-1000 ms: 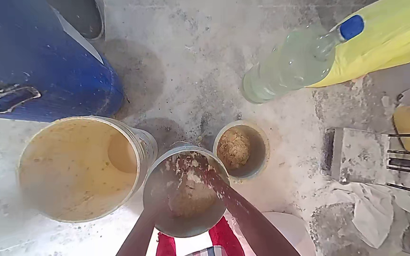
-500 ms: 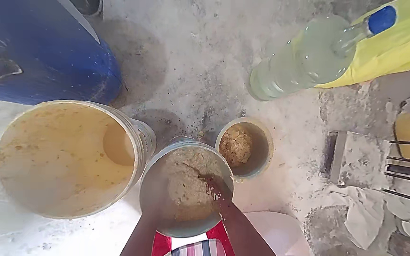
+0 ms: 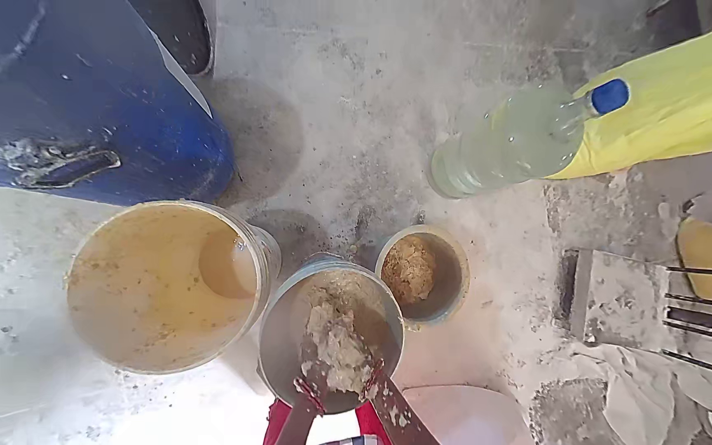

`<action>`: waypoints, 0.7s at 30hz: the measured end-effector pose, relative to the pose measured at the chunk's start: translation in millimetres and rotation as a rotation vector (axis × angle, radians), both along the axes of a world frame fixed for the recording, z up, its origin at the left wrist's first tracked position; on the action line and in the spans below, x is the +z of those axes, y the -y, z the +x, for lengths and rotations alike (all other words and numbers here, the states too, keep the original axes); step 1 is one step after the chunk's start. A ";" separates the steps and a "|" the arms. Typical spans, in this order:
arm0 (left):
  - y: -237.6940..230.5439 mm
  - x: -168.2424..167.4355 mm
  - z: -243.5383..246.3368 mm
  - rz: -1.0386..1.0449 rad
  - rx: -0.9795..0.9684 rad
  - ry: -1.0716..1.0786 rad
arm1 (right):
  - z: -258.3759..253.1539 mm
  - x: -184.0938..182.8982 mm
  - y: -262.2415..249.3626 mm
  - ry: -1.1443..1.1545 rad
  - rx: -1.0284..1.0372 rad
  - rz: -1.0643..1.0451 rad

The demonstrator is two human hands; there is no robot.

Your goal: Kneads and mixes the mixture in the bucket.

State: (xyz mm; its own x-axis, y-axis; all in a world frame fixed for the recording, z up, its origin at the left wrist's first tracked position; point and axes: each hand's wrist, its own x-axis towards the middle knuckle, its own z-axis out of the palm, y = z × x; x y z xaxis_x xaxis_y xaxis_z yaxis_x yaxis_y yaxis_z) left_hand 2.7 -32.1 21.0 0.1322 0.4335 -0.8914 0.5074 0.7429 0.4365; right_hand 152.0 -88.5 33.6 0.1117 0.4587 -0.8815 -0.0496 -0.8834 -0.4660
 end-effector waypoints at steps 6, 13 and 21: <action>-13.3 36.9 7.8 -0.029 -0.316 -0.030 | -19.8 7.2 -9.9 0.008 0.171 -0.024; -13.8 11.6 -12.3 0.062 -0.137 0.080 | -39.9 -7.6 -48.5 0.188 0.380 0.054; -18.4 29.1 -13.0 -0.005 -0.157 0.085 | -51.4 2.4 -37.8 0.150 0.391 -0.013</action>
